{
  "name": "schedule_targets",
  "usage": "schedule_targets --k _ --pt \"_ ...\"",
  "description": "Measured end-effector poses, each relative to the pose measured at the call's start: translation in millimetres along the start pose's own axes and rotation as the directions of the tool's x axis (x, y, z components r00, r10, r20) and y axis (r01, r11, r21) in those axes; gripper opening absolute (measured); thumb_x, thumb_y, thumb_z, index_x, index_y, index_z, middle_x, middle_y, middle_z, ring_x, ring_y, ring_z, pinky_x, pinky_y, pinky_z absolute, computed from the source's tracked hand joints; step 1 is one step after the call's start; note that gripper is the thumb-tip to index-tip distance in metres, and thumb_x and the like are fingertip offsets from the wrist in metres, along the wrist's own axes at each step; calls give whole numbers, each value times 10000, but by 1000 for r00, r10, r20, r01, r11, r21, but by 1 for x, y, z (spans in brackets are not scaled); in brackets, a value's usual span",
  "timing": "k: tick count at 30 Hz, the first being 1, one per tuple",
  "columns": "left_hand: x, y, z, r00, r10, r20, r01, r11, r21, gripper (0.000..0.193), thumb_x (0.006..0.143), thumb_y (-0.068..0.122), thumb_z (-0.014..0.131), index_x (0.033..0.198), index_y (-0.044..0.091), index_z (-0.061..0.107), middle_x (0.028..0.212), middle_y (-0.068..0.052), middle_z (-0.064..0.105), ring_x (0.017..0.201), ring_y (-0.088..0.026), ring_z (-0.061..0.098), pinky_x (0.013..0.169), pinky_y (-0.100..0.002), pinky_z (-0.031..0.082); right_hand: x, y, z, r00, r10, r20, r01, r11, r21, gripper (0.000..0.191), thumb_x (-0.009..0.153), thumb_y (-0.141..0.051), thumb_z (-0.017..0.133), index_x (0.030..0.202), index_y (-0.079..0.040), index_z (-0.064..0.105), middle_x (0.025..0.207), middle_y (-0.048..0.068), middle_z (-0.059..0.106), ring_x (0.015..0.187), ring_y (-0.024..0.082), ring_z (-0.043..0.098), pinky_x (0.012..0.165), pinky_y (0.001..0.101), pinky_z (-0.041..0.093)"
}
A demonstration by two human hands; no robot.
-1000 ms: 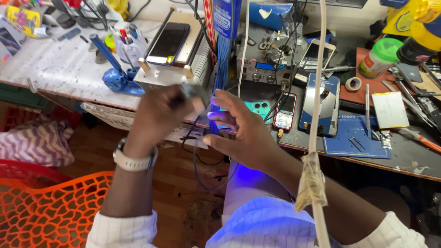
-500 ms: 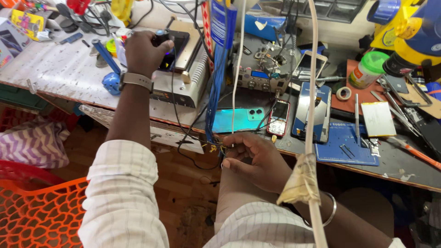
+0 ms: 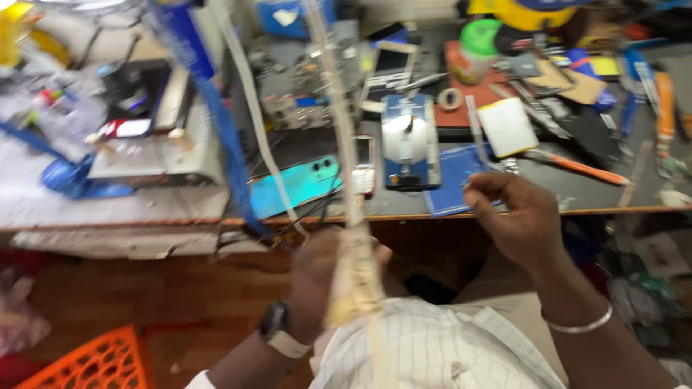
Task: The person sits at a cluttered repair workbench and pries open a smartphone, working a thin tool along the edge of the device to separate its parts. They hold the phone steady with one hand while manipulating the tool with the other, repositioning the phone repeatedly as they work around its edges.
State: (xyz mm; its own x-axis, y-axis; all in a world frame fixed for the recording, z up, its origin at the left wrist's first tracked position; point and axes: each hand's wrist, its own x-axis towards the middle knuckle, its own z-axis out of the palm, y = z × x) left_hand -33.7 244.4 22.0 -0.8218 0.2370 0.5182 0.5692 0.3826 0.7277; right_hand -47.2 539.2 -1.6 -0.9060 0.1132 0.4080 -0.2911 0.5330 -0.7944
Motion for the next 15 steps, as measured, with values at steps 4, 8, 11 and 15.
schedule_targets --k 4,8,11,15 --pt "23 2 66 988 95 125 -128 948 292 224 930 328 773 963 113 716 877 -58 661 829 -267 659 763 -420 513 19 46 -46 986 -15 -164 27 997 70 212 1026 -125 749 1168 23 697 983 30 717 873 51 642 792 216 535" --pt "66 -16 117 956 228 -187 -109 862 495 493 920 418 756 1244 69 628 1134 -136 597 1073 -339 596 960 -458 483 34 66 -63 970 31 -241 -22 999 40 199 1000 -119 766 1113 34 708 943 55 738 826 64 668 741 225 550" --pt "90 -27 138 968 115 -222 29 830 557 839 831 531 797 1394 -6 483 1258 -215 514 1135 -404 533 979 -504 459 38 71 -58 972 -25 -232 12 998 -55 219 966 -101 774 1110 46 701 931 66 737 806 73 681 722 233 562" --pt "113 -28 153 983 -73 -170 164 769 618 1198 663 660 857 1450 -59 311 1308 -324 426 1087 -460 499 888 -560 448 36 76 -54 967 -25 -252 30 999 18 228 959 -88 767 1118 55 691 931 66 722 798 70 670 705 226 556"
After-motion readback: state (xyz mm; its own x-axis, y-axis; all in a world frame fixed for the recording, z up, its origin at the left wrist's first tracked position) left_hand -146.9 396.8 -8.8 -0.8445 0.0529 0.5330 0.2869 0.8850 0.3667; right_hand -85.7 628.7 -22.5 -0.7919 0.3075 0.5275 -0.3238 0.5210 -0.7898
